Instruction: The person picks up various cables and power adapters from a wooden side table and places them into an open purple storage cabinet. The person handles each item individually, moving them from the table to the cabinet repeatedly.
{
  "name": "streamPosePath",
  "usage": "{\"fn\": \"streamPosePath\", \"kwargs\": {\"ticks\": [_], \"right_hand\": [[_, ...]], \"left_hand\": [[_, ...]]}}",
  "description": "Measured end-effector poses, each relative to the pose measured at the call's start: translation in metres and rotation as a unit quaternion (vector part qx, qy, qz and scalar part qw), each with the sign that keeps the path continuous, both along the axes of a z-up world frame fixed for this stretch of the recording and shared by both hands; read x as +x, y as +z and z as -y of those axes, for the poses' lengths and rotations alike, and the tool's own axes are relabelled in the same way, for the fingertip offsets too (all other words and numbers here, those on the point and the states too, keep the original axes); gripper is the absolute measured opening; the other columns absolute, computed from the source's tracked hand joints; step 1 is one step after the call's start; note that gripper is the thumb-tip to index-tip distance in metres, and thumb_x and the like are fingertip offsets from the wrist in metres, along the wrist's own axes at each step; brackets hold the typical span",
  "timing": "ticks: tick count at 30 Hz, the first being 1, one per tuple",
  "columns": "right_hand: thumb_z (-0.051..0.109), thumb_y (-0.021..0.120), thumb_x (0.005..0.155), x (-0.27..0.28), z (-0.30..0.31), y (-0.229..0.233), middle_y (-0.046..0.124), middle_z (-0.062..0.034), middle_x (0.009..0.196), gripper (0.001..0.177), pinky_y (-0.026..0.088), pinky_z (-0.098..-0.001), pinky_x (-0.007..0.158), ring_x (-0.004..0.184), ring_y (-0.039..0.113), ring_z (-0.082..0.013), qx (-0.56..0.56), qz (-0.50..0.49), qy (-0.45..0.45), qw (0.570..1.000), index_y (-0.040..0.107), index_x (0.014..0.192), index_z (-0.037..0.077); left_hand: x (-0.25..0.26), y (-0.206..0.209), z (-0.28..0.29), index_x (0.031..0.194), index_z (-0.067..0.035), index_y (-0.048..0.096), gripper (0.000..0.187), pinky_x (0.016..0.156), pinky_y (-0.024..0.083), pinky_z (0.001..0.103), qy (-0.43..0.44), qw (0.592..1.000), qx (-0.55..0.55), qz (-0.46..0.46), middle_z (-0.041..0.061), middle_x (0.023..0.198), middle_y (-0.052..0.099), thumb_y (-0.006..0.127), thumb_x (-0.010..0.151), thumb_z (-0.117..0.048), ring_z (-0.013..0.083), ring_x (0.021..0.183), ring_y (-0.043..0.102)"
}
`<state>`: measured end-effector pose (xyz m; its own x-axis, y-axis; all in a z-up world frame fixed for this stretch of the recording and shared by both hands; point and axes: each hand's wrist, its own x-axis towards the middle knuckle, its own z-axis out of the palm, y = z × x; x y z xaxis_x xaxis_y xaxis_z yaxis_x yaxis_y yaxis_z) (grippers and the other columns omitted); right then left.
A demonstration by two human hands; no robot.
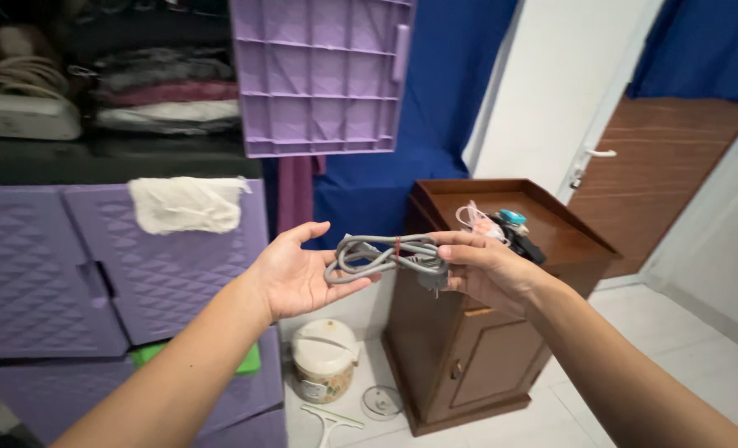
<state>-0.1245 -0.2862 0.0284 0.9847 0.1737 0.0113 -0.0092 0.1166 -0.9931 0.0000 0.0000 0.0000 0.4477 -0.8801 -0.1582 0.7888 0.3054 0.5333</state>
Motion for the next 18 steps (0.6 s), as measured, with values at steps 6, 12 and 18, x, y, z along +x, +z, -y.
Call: {"fn": "streamPosePath", "kwargs": {"ticks": [6,12,18], "right_hand": [[0.018,0.066,0.091,0.047,-0.074,0.008,0.074,-0.0088,0.115,0.045,0.056,-0.0325,0.082,0.095,0.069,-0.0132,-0.006,0.006,-0.002,1.0,0.063,0.131,-0.001],[0.018,0.071,0.092,0.1,-0.162,0.01,0.072,-0.0068,0.113,0.05,0.051,-0.0303,0.078,0.088,0.061,-0.0121,0.01,0.012,0.041,0.999,0.064,0.138,-0.002],[0.021,0.069,0.085,0.147,-0.249,0.024,0.072,-0.0059,0.114,0.053,0.057,-0.0326,0.082,0.095,0.069,-0.013,-0.001,0.017,0.013,1.0,0.061,0.136,0.008]], "left_hand": [[0.035,0.006,-0.076,0.138,0.018,0.042,0.074,0.101,0.053,0.051,0.022,1.0,0.003,0.015,0.036,0.135,0.057,0.039,0.101,-0.047,0.0487,0.126,0.057],[0.078,0.017,-0.171,0.14,0.016,0.041,0.077,0.101,0.053,0.051,0.023,1.0,0.011,0.017,0.036,0.135,0.058,0.041,0.099,-0.05,0.0449,0.123,0.06],[0.112,0.035,-0.26,0.14,0.014,0.042,0.073,0.102,0.053,0.05,0.05,0.998,0.001,0.037,0.033,0.134,0.059,0.046,0.098,-0.045,0.0474,0.123,0.061]]}}
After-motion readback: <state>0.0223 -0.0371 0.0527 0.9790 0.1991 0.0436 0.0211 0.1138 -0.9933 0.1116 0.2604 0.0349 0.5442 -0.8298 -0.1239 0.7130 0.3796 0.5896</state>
